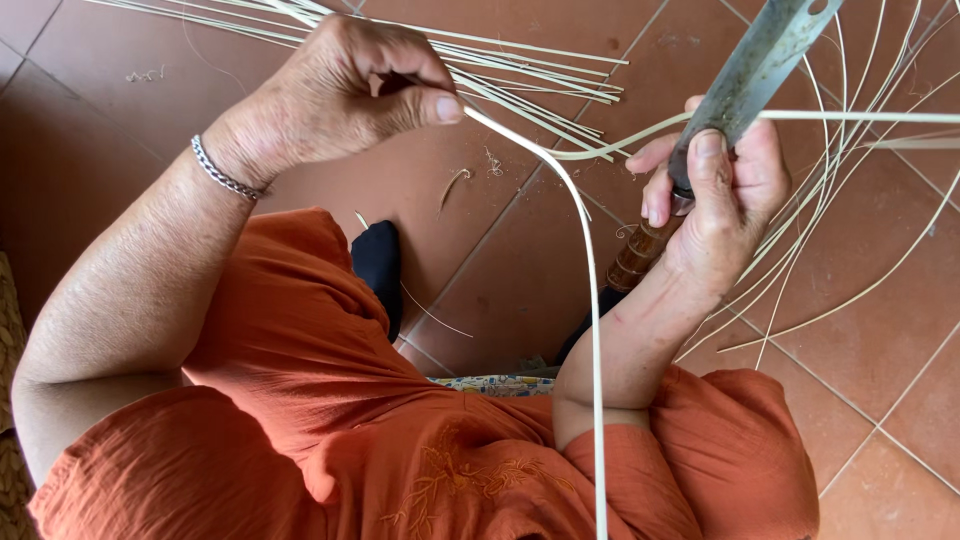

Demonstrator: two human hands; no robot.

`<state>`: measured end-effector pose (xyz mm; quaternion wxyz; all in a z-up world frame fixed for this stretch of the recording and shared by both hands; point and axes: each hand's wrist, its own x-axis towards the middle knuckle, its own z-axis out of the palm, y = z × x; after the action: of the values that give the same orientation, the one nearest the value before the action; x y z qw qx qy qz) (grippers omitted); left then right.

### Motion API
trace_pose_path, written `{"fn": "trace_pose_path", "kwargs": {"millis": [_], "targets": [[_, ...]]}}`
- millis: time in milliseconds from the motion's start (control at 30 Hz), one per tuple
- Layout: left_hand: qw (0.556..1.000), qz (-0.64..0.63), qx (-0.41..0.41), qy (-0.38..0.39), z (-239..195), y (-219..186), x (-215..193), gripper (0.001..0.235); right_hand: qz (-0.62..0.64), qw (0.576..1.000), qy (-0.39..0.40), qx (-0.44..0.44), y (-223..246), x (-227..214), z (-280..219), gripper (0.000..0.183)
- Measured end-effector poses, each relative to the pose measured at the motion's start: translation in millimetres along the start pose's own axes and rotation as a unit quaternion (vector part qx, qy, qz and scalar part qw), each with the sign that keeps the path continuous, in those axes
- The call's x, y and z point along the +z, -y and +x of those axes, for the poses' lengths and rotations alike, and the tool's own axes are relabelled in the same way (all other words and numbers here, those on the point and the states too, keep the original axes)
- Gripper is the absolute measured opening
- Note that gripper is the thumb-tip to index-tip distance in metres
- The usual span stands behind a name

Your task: The person sits on a tiled floor and uses a knife to split long bamboo strips into thinner strands. They hold the strips with one hand and draw the knife along the length to separate them, repeating the process for multiple pieces.

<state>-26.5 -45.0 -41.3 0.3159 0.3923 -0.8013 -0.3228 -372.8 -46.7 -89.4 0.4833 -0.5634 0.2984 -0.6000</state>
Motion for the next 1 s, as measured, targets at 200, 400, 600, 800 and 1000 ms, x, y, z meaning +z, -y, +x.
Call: {"fn": "trace_pose_path", "kwargs": {"millis": [200,400,600,800,1000], "targets": [[1.000,-0.012,-0.011,-0.003,1,10,3,0.022,-0.002,1.000,0.003,-0.003,-24,-16,14,0.021],[0.997,-0.026,-0.069,0.008,8,10,17,0.021,-0.040,0.999,-0.007,0.022,-57,-33,29,0.018],[0.991,-0.015,-0.134,0.014,11,33,22,0.023,-0.051,0.996,-0.019,0.064,-85,-50,39,0.018],[0.989,-0.013,-0.145,0.032,6,68,16,0.027,-0.035,0.993,-0.041,0.103,-110,-66,49,0.021],[0.986,-0.055,-0.152,0.046,7,88,26,0.028,-0.037,0.990,-0.036,0.132,-137,-69,56,0.019]]}}
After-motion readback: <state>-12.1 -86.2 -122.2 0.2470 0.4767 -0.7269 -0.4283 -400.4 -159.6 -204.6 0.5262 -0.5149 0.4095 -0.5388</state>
